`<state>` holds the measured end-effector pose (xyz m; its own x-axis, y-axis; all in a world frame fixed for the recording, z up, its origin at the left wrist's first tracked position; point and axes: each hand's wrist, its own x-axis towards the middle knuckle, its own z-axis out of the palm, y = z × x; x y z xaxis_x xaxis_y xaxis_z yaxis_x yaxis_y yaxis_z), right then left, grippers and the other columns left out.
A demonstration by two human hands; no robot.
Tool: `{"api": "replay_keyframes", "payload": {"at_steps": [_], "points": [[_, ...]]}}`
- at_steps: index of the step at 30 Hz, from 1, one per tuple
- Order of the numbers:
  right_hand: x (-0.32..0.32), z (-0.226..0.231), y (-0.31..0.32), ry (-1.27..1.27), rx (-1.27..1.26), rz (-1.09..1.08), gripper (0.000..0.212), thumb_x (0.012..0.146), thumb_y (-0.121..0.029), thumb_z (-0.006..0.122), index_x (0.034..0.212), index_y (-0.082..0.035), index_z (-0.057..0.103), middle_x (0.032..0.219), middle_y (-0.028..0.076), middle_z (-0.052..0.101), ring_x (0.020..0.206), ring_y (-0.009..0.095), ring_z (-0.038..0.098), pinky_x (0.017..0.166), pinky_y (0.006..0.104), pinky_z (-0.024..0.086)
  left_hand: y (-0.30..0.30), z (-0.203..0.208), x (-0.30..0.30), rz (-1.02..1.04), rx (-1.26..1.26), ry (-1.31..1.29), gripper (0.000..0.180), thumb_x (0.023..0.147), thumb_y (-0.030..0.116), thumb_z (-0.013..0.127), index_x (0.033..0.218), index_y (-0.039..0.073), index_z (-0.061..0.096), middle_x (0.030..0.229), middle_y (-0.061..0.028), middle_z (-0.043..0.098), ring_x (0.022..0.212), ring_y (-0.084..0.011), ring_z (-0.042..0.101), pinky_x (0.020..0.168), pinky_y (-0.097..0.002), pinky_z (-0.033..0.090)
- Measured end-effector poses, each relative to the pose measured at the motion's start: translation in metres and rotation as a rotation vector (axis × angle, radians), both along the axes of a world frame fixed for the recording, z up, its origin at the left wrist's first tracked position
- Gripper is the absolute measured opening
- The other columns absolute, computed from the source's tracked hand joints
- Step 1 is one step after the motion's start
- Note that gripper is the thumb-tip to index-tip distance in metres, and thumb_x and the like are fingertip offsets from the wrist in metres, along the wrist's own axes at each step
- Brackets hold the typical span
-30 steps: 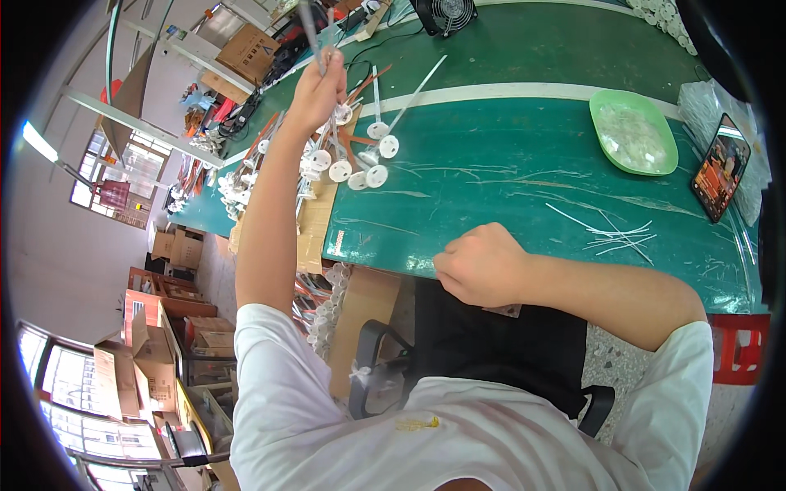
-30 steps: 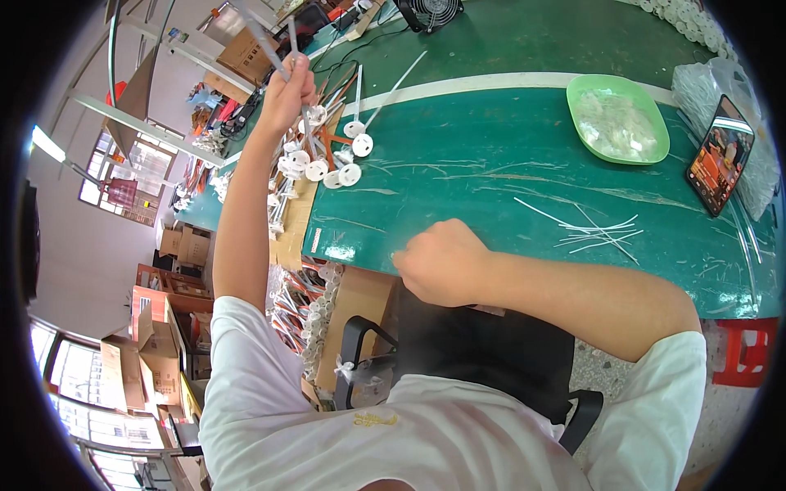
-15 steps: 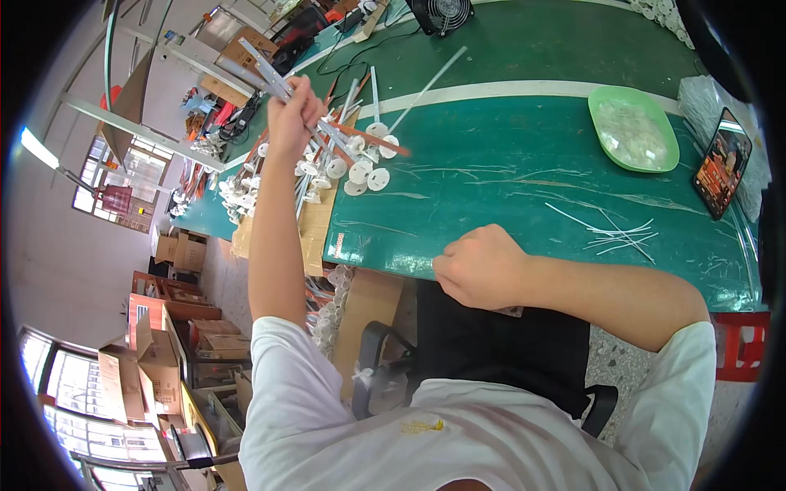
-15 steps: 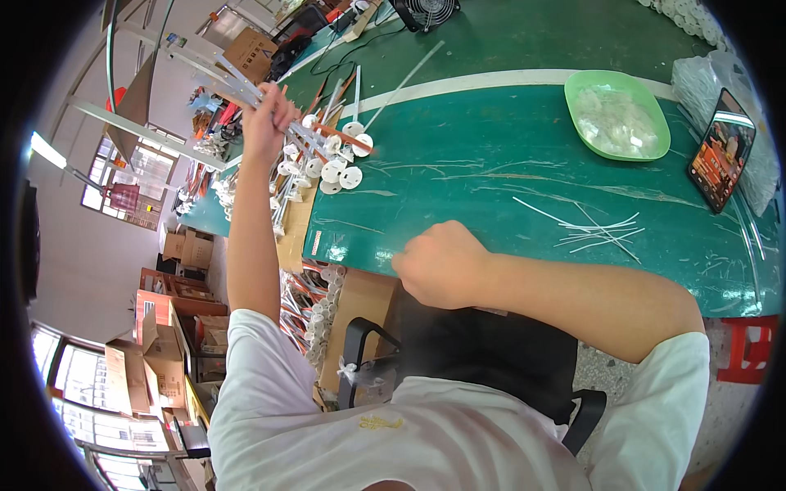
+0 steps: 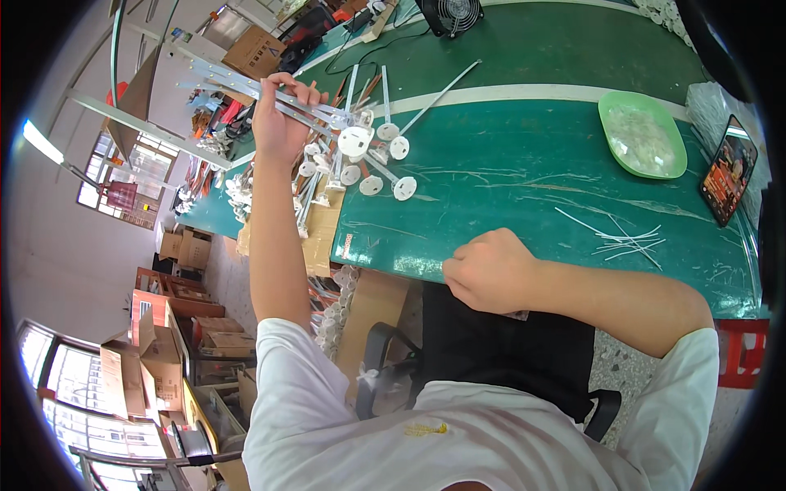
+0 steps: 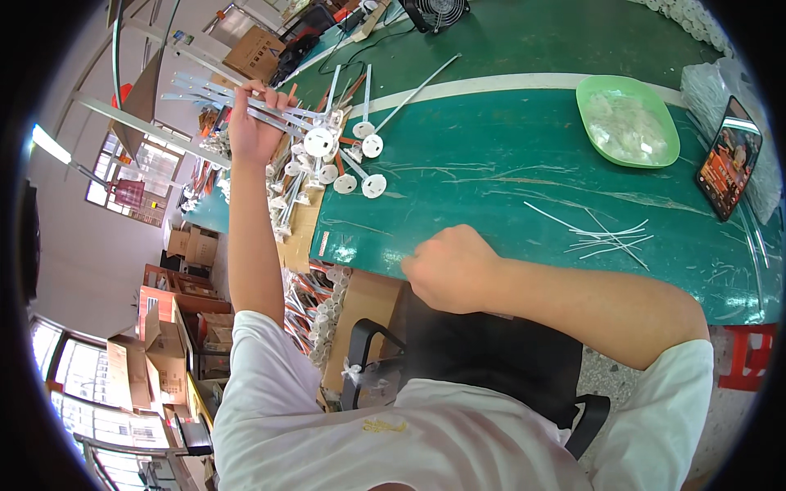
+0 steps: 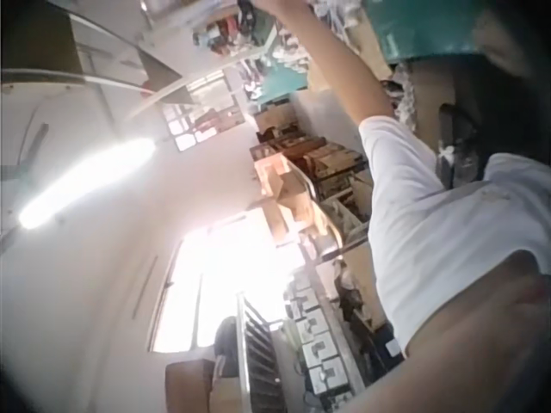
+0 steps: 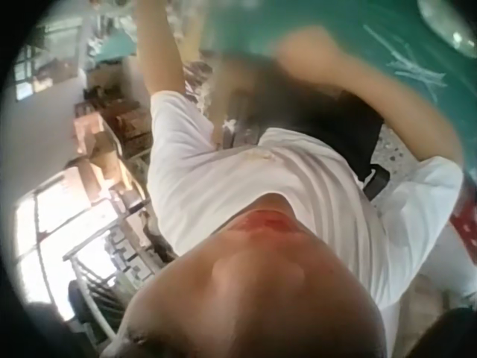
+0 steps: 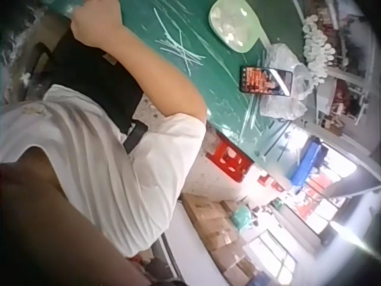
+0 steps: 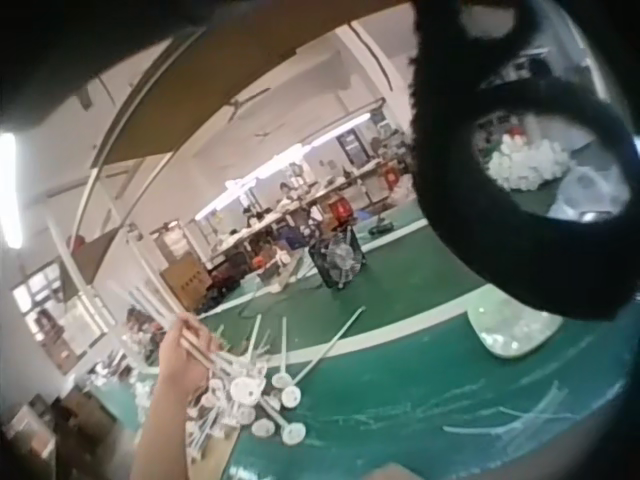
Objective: Assembling and bundling LED light strips with plastic bases and placing them into a shipping box.
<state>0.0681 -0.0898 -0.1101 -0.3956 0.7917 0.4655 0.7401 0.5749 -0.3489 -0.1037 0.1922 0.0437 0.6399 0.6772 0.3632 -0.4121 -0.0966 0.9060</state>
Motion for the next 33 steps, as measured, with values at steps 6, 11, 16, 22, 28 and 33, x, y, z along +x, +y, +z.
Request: {"api": "replay_keyframes", "payload": {"at_steps": [6,11,16,22,28,33], "points": [[-0.001,0.000,0.000,-0.002,-0.017,0.011,0.017,0.077,-0.018,0.063,0.066,-0.008,0.056,0.060,0.007,0.055,0.056,0.029,0.060,0.050,0.0413,0.048,-0.020,0.010,0.012,-0.304,-0.054,-0.133,0.040,0.104,0.039,0.029,0.105,0.006,0.050,0.095,-0.0170,0.059,0.094,-0.0312,0.053,0.100,-0.0530,0.037],[-0.001,-0.001,-0.001,-0.019,-0.023,0.002,0.017,0.077,-0.019,0.063,0.066,-0.008,0.056,0.060,0.006,0.055,0.057,0.028,0.060,0.050,0.0411,0.048,-0.050,0.016,0.024,-0.482,0.033,-0.046,0.043,0.103,0.041,0.026,0.113,0.006,0.049,0.116,-0.0234,0.054,0.102,-0.0344,0.054,0.101,-0.0557,0.037],[0.000,-0.001,-0.001,-0.012,-0.023,0.004,0.017,0.077,-0.019,0.063,0.066,-0.008,0.057,0.060,0.007,0.056,0.057,0.028,0.060,0.050,0.0410,0.048,-0.080,0.006,0.038,-0.663,0.135,-0.012,0.046,0.103,0.044,0.022,0.118,0.008,0.048,0.108,-0.0233,0.059,0.100,-0.0362,0.059,0.098,-0.0555,0.041],[-0.003,0.001,-0.004,0.043,-0.004,-0.050,0.014,0.077,-0.018,0.063,0.070,-0.008,0.056,0.063,0.006,0.057,0.058,0.027,0.060,0.050,0.0403,0.048,-0.107,-0.036,0.066,-0.485,0.104,0.108,0.045,0.103,0.043,0.026,0.117,0.006,0.047,0.096,-0.0212,0.063,0.095,-0.0323,0.062,0.093,-0.0487,0.046],[0.002,0.013,-0.004,0.142,0.376,-0.239,0.021,0.067,-0.012,0.068,0.085,-0.014,0.058,0.092,0.009,0.055,0.076,0.024,0.056,0.055,0.0368,0.049,-0.114,-0.051,0.073,-0.346,-0.067,0.115,0.041,0.104,0.040,0.026,0.105,0.005,0.048,0.087,-0.0156,0.062,0.085,-0.0260,0.060,0.092,-0.0473,0.046],[0.007,0.005,0.000,-0.014,0.300,-0.355,0.042,0.062,-0.011,0.071,0.101,-0.020,0.060,0.105,0.010,0.048,0.086,0.025,0.053,0.062,0.0359,0.050,-0.101,-0.047,0.064,-0.305,-0.108,0.064,0.040,0.105,0.039,0.026,0.102,0.006,0.047,0.085,-0.0149,0.061,0.084,-0.0251,0.059,0.093,-0.0483,0.046]]}}
